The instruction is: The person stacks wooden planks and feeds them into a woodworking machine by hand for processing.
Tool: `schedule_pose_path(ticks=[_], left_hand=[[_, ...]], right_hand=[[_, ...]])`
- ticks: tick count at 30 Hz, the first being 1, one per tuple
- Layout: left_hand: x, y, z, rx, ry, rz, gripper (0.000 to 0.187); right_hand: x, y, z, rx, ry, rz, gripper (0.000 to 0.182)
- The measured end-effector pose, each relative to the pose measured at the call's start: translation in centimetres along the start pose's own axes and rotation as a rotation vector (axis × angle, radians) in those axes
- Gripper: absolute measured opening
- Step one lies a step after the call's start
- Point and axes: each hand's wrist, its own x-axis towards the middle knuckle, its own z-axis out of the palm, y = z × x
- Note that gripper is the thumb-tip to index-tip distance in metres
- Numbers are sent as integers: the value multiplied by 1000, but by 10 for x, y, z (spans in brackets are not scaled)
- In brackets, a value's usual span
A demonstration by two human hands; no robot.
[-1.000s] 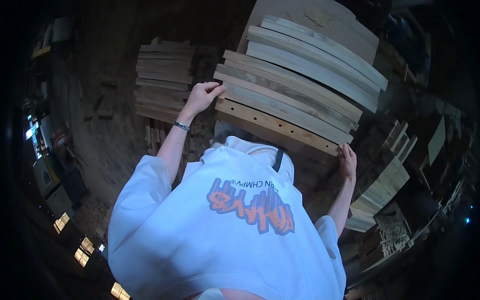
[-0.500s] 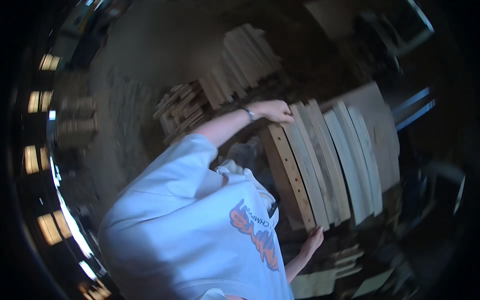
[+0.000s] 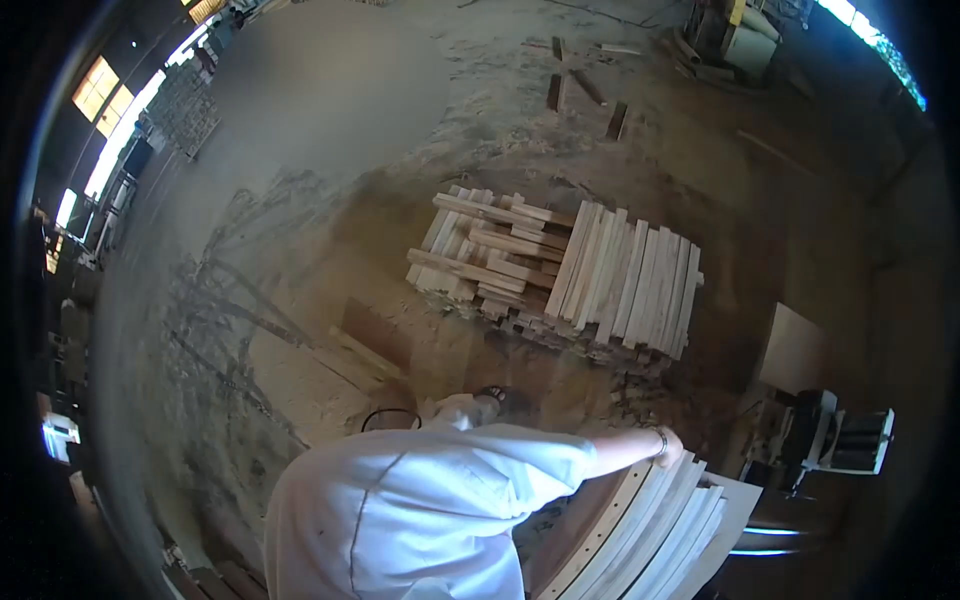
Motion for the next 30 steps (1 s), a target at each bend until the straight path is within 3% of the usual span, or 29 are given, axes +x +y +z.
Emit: schedule_pose_path(ticks=[2, 4, 9, 10, 12, 14, 16, 18, 19, 20, 22, 23, 24, 25, 26, 27, 28, 30], left_hand=[[2, 6, -2, 79, 29, 143, 28], [-6, 20, -18, -67, 116, 122, 26], [-162, 39, -123, -265, 327, 98, 59], [-204, 35, -147, -343, 310, 116, 64], [-261, 15, -157, -838, 472, 281, 49], [-320, -2, -175, -821, 718, 412, 59], [-380, -17, -187, -857, 977, 521, 51], [-411, -42, -197, -472, 1478, 730, 45], [-445, -47, -207, -367, 1604, 754, 42], [-484, -47, -214, -274, 1719, 782, 39], [-520, -65, -231, 79, 1950, 742, 38], [-529, -77, -242, 260, 2040, 648, 38], [-529, -92, -255, 244, 2076, 573, 37], [-527, -116, -275, 391, 2113, 428, 39], [-512, -145, -290, 160, 2076, 305, 52], [-495, -193, -314, 401, 2139, 163, 72], [-479, -230, -319, 435, 2035, -208, 103], [-431, -300, -296, 247, 1765, -528, 113]], right_hand=[[20, -16, 9, -3, -40, -99, 53], [48, -41, 18, -21, -101, -187, 53], [94, -78, 89, 14, -221, -393, 54], [102, -86, 106, 19, -247, -435, 54], [109, -109, 153, 33, -304, -522, 54], [103, -130, 195, 41, -345, -599, 54], [91, -153, 240, 42, -396, -669, 55], [71, -168, 275, 51, -412, -729, 55], [55, -176, 291, 53, -418, -754, 55], [12, -224, 355, -99, -452, -635, 54], [-56, -268, 438, -8, -741, -604, 49], [-87, -280, 468, 69, -796, -527, 48], [-128, -284, 493, 7, -775, -676, 50], [-174, -284, 509, -20, -757, -682, 46], [-207, -282, 511, -414, -677, -953, 41], [-204, -262, 513, -443, -811, -1018, 39], [-217, -246, 508, -461, -1054, -849, 40], [-215, -195, 491, -630, -1295, -765, 40]])
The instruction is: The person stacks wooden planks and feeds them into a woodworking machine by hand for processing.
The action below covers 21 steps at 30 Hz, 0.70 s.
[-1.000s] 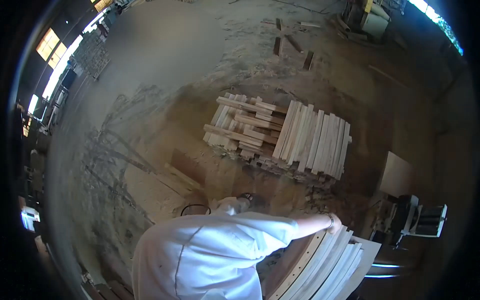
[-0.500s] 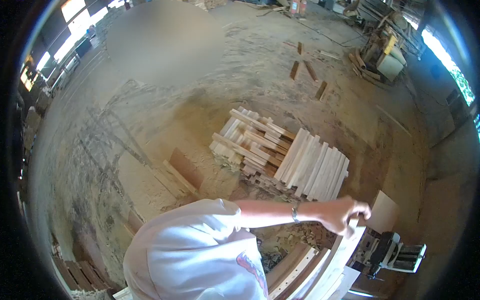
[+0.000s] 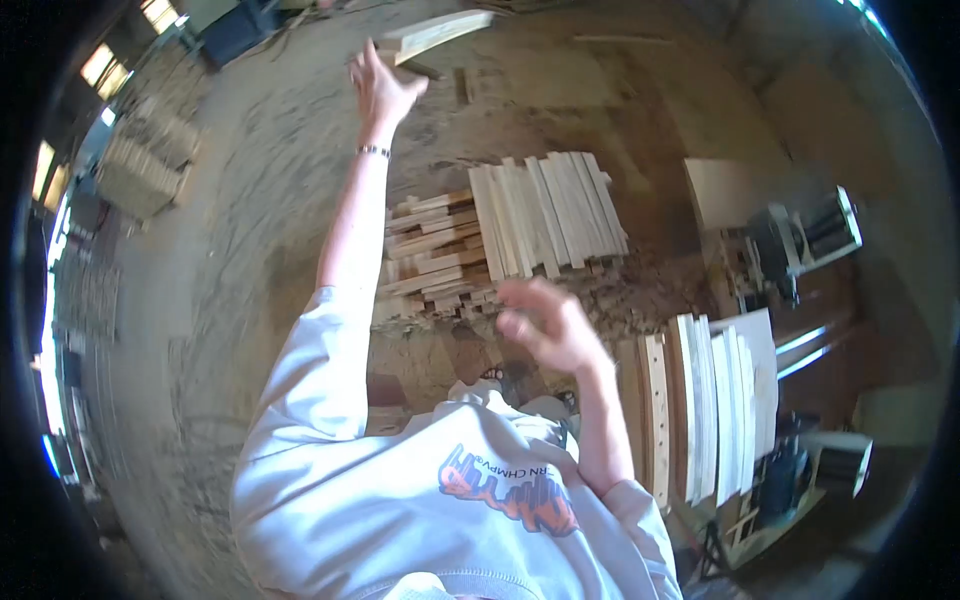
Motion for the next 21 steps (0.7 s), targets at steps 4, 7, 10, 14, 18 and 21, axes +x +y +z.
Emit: schedule_pose_path(ticks=[4, 7, 10, 14, 18, 21], left_hand=[[-201, -54, 102, -241, -713, -175, 27], [-365, -18, 56, 148, -1756, 224, 33], [-501, 19, 19, 112, -2128, 451, 50], [-512, 126, 19, -441, -2100, 447, 28], [-417, 214, 48, -513, -1771, 445, 22], [-372, 261, 98, -666, -1471, 261, 18]], right_hand=[[-116, 58, 25, 115, 133, 431, 41], [-229, 77, 23, 249, 633, 732, 38], [-324, 68, 12, 114, 1116, 868, 31], [-423, 68, 18, 57, 1716, 936, 30], [-491, 106, 10, -220, 1780, 1193, 41], [-511, 155, -8, -218, 1773, 1434, 54]])
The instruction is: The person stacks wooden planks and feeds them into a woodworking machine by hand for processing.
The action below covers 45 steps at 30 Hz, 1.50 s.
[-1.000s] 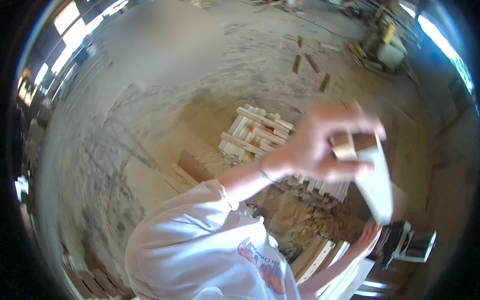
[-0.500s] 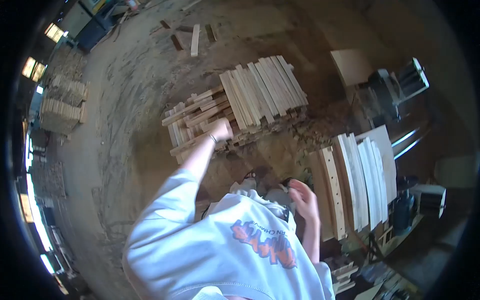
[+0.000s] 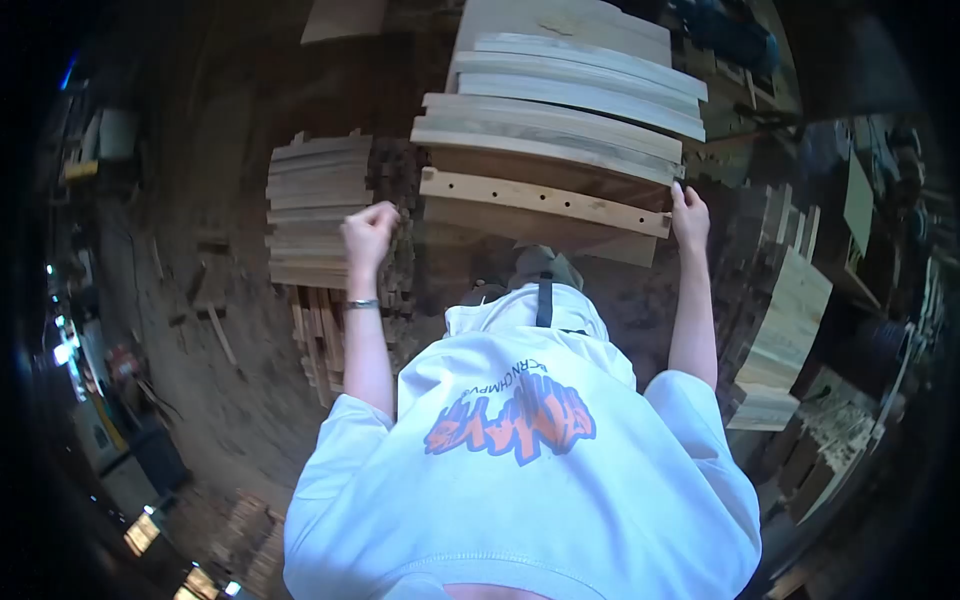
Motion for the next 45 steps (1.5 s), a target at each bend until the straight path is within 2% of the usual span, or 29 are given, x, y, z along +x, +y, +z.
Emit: schedule_pose_path(ticks=[1, 3, 4, 6, 11, 12, 13, 17, 18, 20, 25, 27, 28, 30, 31, 32, 33, 34, 35, 37, 41, 44, 45], left_hand=[[25, 5, 0, 10, 143, 119, 19], [72, 14, 11, 19, 95, 110, 24], [91, 14, 22, 31, 76, 110, 24], [119, 9, 47, -404, -105, -158, 31], [122, 27, 60, -361, -230, -249, 37], [119, 24, 63, -450, -253, -274, 39], [118, 22, 66, -546, -273, -299, 41], [109, 11, 65, -545, -342, -323, 44], [102, 10, 60, -645, -366, -369, 43], [91, 5, 51, -779, -421, -437, 43], [98, -11, 53, -954, -558, -454, 43], [104, -17, 52, -1002, -618, -482, 43], [108, -22, 52, -1027, -662, -503, 44], [121, -21, 55, -1055, -697, -516, 44], [128, -10, 57, -946, -560, -480, 42], [135, -1, 59, -834, -426, -445, 41], [145, 6, 64, -830, -421, -447, 41], [155, 12, 71, -767, -399, -385, 38], [161, 20, 76, -705, -379, -321, 36], [161, 30, 80, -678, -342, -314, 31], [149, 25, 79, -681, -318, -313, 32], [131, 7, 66, -689, -348, -346, 33], [125, 4, 62, -712, -384, -376, 33]], right_hand=[[10, -2, 13, 15, 1, 19, 57], [20, -16, 21, 70, -179, 90, 56], [24, -8, 33, 16, -95, 35, 51], [25, 4, 34, 95, -130, 75, 48], [28, 13, 15, 312, -222, 166, 37], [23, 10, 9, 573, -264, 251, 37], [21, 15, 5, 660, -274, 266, 39], [4, 40, -10, 845, -424, 346, 40], [2, 58, -11, 909, -469, 381, 39], [-12, 64, -14, 912, -448, 393, 35], [-19, 52, -17, 923, -448, 376, 34], [-15, 47, -21, 992, -580, 393, 36], [-8, 43, -24, 991, -585, 392, 36], [18, 28, -29, 834, -528, 503, 49], [32, 25, -27, 754, -500, 557, 55], [52, 24, -19, 499, -444, 303, 60], [67, 9, -13, 346, -379, 105, 58], [78, -20, -15, 414, -507, 132, 57], [88, -29, -6, 410, -507, 92, 54], [105, -34, -1, -73, -525, 22, 50], [86, -26, -10, 153, -507, 3, 43], [70, -12, -23, 176, -719, 137, 36], [67, -9, -23, 177, -723, 141, 36]])
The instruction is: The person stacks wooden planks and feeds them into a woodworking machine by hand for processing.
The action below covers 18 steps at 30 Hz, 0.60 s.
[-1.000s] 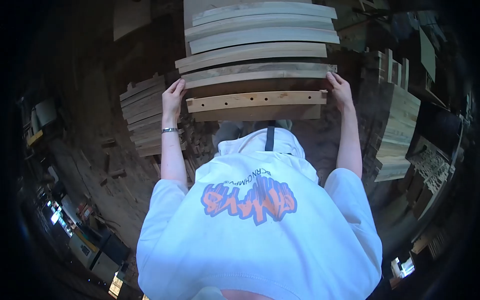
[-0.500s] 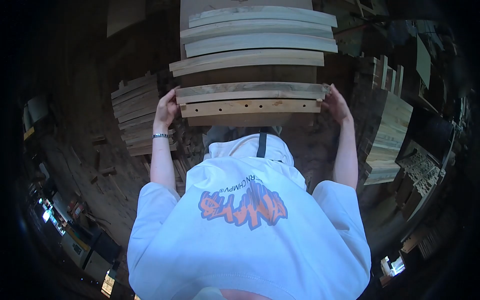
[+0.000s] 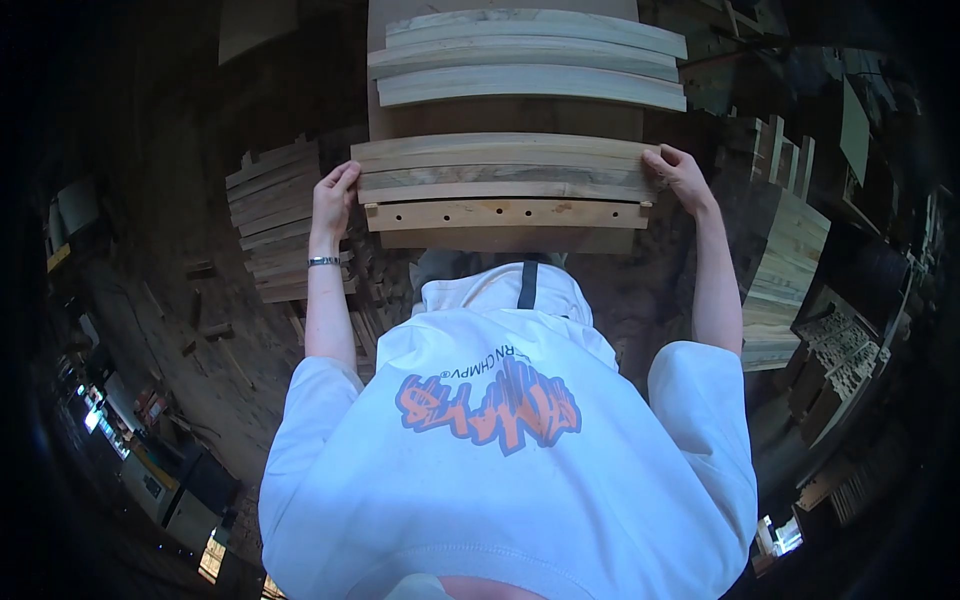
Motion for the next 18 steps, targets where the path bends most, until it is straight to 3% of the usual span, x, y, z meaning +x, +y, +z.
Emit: schedule_pose_path(ticks=[2, 11, 18], left_hand=[[-6, -2, -6, -80, -43, -43, 34], [0, 9, -15, -34, -116, -152, 37], [4, -3, -14, -180, -171, -178, 47]], right_hand=[[-4, 7, 5, 134, 19, -37, 37], [3, 14, -3, 89, -44, 8, 42], [-2, 19, 4, 196, -21, 13, 45]])
